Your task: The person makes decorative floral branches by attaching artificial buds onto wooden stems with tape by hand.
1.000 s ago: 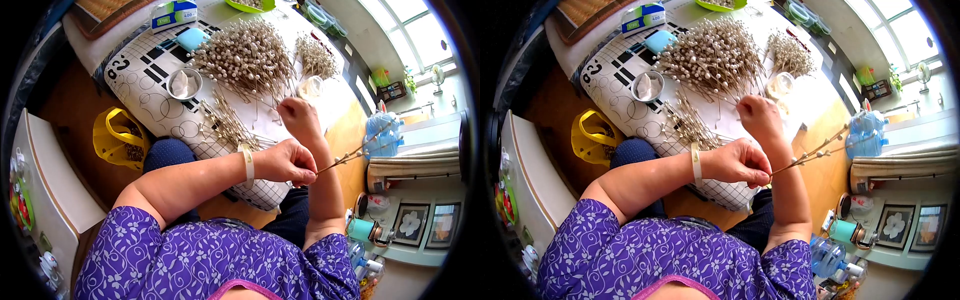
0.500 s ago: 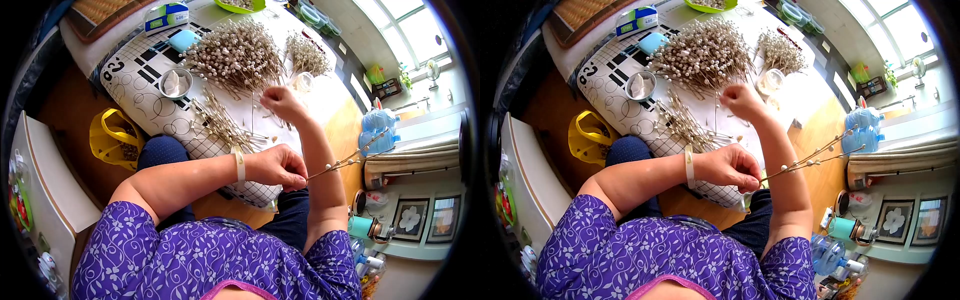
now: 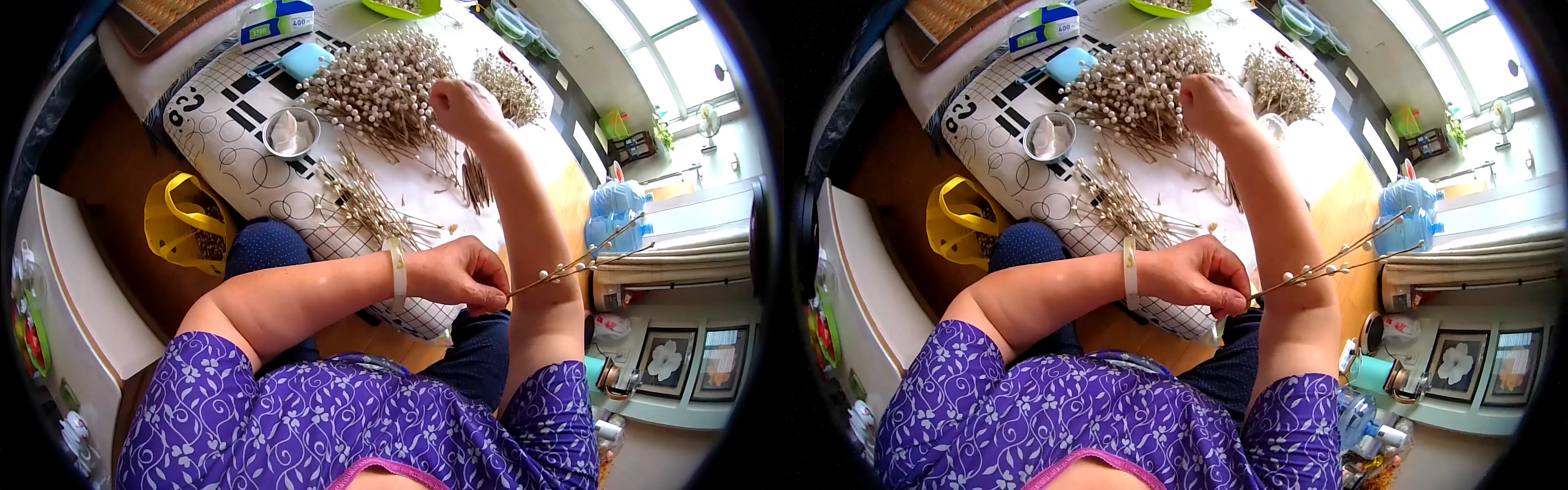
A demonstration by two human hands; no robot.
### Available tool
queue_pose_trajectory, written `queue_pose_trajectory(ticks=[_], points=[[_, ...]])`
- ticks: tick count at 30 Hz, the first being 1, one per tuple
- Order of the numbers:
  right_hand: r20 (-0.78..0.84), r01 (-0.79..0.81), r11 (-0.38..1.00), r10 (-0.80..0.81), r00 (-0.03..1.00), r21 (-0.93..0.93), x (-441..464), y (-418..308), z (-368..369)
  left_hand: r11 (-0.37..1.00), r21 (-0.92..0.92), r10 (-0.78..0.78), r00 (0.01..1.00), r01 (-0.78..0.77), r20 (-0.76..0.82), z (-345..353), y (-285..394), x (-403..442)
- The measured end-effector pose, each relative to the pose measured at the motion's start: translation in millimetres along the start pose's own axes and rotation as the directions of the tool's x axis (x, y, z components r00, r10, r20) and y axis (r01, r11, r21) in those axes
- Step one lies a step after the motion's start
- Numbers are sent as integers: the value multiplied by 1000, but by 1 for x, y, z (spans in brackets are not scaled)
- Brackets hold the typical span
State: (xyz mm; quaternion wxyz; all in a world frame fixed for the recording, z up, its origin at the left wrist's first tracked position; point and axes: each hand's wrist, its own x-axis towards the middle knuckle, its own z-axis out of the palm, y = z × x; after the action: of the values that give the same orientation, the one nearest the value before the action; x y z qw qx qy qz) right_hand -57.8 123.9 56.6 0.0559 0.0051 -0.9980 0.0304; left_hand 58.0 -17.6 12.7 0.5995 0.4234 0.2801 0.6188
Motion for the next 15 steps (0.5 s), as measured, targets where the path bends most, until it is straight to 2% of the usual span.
queue_pose_trajectory(ticks=[1, 2, 4, 5, 6, 8, 10, 12, 14, 15], points=[[58, -86, 995, 89, 994, -54, 10, -1, -1, 1000, 5, 5, 1000, -5, 1, -1, 1, 1], [55, -85, 995, 88, 995, -55, 15, 2, 1, 999, -9, 46, 999, -46, -4, -2, 0, 1], [65, -134, 991, 133, 989, 13, 17, 1, 9, 996, -30, 82, 997, -83, -13, -3, 3, -2], [94, -174, 979, 164, 982, 108, 14, 5, 8, 993, -76, 90, 996, -92, -29, -4, 6, -4], [-23, -47, 991, 50, 998, 124, 7, 13, 8, 987, -123, 98, 994, -103, -42, -4, 9, -6], [-32, -40, 988, 45, 998, 149, -22, 8, -8, 983, -146, 110, 993, -115, -42, -3, 9, -7], [128, -92, 927, 48, 991, 364, -53, 16, -14, 989, -97, 112, 993, -115, -36, -3, 5, -5], [278, -341, 687, 206, 938, 641, -91, 24, -20, 992, -89, 93, 995, -95, -32, 0, 3, -4], [231, -323, 382, 267, 935, 866, -133, 25, -13, 997, -46, 69, 998, -68, 11, 5, -1, -3], [243, -343, 323, 313, 918, 882, -154, 27, -10, 996, -54, 67, 998, -65, 18, 8, -6, -2]])
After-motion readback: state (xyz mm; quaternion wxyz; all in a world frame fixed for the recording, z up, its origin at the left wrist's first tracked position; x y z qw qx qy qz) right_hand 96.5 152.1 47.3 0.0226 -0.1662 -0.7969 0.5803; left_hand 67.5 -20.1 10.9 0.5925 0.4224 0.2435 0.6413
